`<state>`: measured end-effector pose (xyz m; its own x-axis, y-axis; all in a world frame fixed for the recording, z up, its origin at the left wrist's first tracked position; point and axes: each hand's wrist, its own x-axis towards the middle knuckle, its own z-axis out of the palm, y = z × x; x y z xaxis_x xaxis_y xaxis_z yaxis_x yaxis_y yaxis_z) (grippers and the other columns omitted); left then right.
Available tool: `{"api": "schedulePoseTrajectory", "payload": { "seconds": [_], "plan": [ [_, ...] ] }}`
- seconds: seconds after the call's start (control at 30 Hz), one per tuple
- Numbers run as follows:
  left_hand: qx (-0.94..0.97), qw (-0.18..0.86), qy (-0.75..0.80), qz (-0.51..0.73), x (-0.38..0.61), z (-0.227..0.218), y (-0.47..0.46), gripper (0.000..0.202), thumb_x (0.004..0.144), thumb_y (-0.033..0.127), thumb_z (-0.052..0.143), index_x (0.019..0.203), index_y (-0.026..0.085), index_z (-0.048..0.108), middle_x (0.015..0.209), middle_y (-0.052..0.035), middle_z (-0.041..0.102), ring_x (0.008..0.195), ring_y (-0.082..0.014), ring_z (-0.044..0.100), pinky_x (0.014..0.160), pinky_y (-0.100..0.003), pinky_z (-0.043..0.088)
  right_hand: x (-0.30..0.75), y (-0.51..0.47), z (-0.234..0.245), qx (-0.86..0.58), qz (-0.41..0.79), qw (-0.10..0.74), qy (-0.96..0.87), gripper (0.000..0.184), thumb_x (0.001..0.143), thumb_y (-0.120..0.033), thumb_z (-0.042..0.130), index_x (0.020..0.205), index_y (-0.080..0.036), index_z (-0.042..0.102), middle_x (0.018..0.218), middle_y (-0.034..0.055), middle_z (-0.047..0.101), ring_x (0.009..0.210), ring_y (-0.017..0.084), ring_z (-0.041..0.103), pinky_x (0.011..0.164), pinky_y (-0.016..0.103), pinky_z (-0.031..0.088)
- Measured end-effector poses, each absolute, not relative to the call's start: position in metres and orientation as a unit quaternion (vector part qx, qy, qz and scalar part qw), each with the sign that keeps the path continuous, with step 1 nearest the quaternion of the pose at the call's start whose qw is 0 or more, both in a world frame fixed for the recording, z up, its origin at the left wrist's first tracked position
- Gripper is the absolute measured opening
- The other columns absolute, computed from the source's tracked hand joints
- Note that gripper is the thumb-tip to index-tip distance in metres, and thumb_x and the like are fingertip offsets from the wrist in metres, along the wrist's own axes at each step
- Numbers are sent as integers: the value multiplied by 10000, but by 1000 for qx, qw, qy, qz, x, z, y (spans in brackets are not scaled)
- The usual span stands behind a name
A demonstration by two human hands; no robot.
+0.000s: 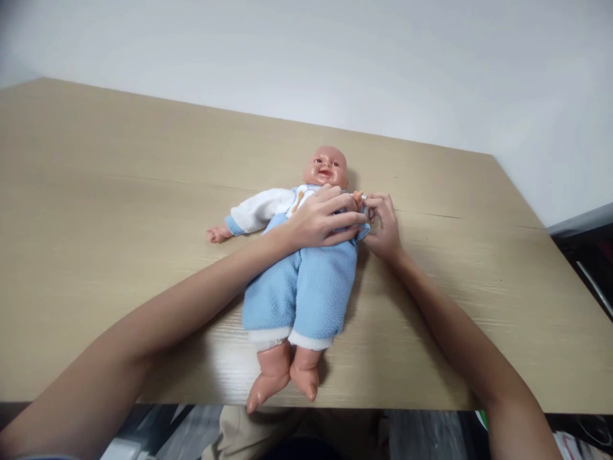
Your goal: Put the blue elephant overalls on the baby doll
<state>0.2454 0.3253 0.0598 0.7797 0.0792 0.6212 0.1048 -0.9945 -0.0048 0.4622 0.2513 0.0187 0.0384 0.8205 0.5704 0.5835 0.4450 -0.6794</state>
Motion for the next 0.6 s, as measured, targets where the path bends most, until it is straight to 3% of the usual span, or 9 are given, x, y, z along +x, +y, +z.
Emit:
{"api": "schedulePoseTrajectory", "payload": {
  "seconds": [0.17, 0.3, 0.43, 0.6],
  "plan": [
    [-911, 43, -25, -409, 247, 54, 328, 361, 1203, 455, 476, 1253, 248, 768, 1160, -138, 711, 1006, -273, 614, 951, -455, 501, 465, 250, 12, -427, 104, 542, -716, 413, 1042, -706, 673, 1166, -316, 721, 1109, 82, 650, 1016, 306, 634, 896, 499, 588],
    [-905, 65, -34, -419, 247, 56, 328, 394, 1221, 457, 417, 1270, 248, 747, 1237, -158, 713, 1042, -280, 617, 958, -460, 505, 462, 243, 12, -428, 107, 550, -709, 424, 1140, -652, 521, 1225, -319, 769, 1229, 91, 687, 1115, 315, 663, 965, 514, 611],
    [-904, 66, -24, -422, 247, 59, 327, 357, 1222, 427, 427, 1306, 253, 727, 1245, -156, 727, 1047, -281, 622, 959, -453, 514, 463, 241, 12, -415, 109, 552, -715, 507, 1151, -676, 450, 1222, -310, 794, 1279, 110, 679, 1162, 337, 670, 1011, 554, 612],
    [-902, 31, -26, -430, 244, 59, 328, 297, 1212, 383, 474, 1327, 272, 724, 1236, -148, 749, 1089, -280, 649, 995, -448, 537, 464, 242, 12, -426, 110, 546, -713, 589, 1122, -763, 434, 1233, -303, 785, 1224, 121, 678, 1111, 344, 670, 965, 558, 622]
  ]
}}
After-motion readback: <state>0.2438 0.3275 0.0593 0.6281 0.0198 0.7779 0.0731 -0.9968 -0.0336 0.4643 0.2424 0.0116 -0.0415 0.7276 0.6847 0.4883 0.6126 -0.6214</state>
